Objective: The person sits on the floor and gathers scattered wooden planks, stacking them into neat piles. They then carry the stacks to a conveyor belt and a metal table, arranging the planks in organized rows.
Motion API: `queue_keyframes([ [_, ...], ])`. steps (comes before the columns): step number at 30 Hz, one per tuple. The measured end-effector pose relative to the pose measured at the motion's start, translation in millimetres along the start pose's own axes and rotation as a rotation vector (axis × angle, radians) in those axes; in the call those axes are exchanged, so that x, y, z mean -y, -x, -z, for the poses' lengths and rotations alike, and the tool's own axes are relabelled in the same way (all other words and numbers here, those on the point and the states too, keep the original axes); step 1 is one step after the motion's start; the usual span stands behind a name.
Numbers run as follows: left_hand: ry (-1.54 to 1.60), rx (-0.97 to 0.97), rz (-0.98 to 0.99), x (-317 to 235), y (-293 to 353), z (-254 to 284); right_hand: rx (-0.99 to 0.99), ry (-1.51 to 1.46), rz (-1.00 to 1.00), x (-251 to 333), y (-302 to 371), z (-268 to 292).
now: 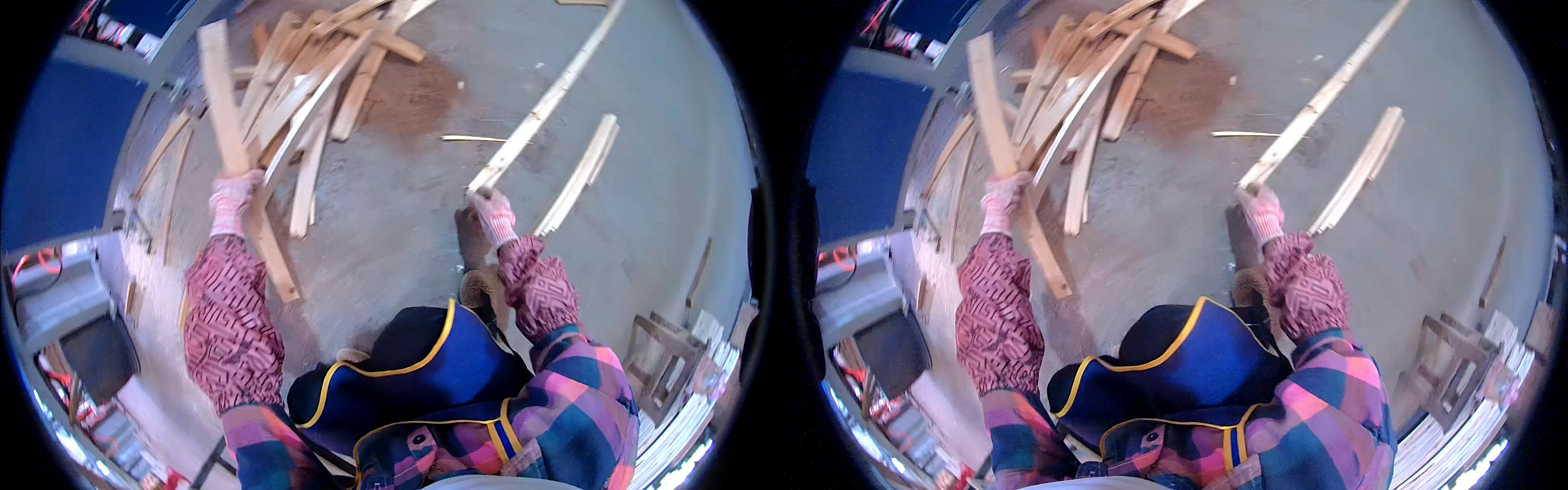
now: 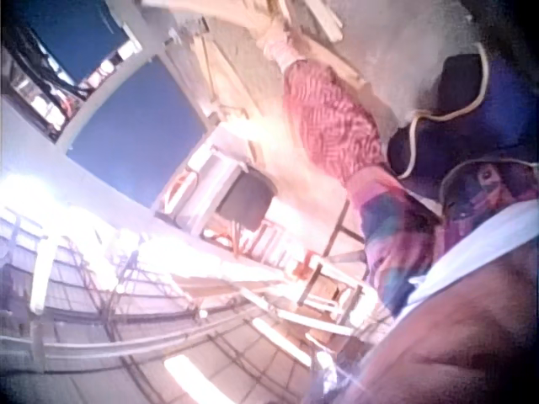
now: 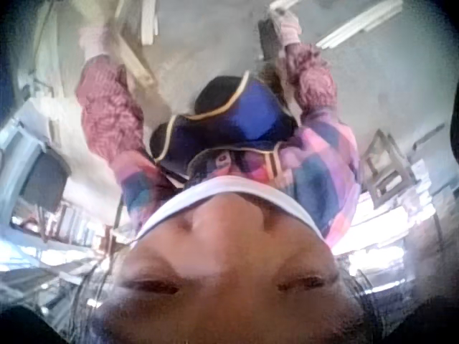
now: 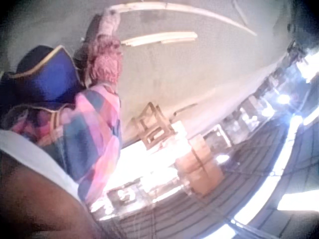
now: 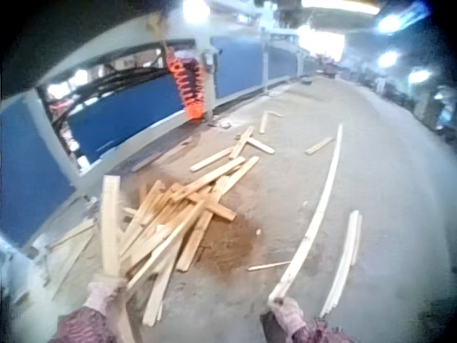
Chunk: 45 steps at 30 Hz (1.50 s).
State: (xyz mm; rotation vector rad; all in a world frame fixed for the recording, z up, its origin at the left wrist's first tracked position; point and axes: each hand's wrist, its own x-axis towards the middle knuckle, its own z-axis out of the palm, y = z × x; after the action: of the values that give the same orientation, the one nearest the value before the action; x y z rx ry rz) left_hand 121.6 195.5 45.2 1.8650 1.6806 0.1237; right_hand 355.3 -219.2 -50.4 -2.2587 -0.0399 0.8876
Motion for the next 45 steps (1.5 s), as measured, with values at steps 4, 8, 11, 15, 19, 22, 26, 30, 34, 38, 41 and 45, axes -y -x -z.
queue_keyframes([
  [4,-0.048,0.21,-0.034,-20.7,33.3,-16.5,-0.377,0.117,-0.135,11.3,-47.7,23.7],
  [8,-0.116,0.583,-0.198,-31.7,90.9,-51.2,-0.474,0.094,-0.253,25.4,-68.0,8.0],
  [11,0.142,0.809,-0.185,-39.6,120.6,-63.0,-0.321,-0.168,-0.124,40.6,-48.3,-10.3],
  [15,0.178,1.117,-0.277,-60.5,128.0,-69.5,0.163,-0.623,0.005,50.1,45.1,-62.3],
  [19,-0.102,1.225,-0.294,-66.9,135.1,-84.8,1.08,-0.272,-0.034,38.9,97.7,-137.4],
  [22,-0.225,1.317,-0.316,-44.6,146.3,-89.1,1.203,-0.047,0.318,5.9,90.6,-134.5],
  [26,-0.54,1.148,-0.25,6.6,152.2,-75.0,0.525,-0.655,0.072,-8.0,40.4,-50.2],
  [30,-0.564,1.123,-0.308,49.7,156.2,-65.4,-0.285,-0.525,-0.032,34.2,-30.8,-1.4],
  [34,-0.647,1.064,-0.297,69.8,168.1,-57.6,-0.548,-0.399,-0.121,76.9,-74.9,-42.6],
  [38,-0.744,0.954,-0.204,64.7,181.5,-49.7,-0.511,-0.319,-0.301,90.8,-83.1,-70.4],
  [41,-0.779,0.906,-0.148,50.2,188.2,-46.0,-0.466,-0.301,-0.337,87.5,-82.8,-69.4],
  [45,-0.763,0.985,-0.179,37.5,196.0,-34.2,-0.602,-0.265,-0.263,80.2,-85.1,-78.9],
])
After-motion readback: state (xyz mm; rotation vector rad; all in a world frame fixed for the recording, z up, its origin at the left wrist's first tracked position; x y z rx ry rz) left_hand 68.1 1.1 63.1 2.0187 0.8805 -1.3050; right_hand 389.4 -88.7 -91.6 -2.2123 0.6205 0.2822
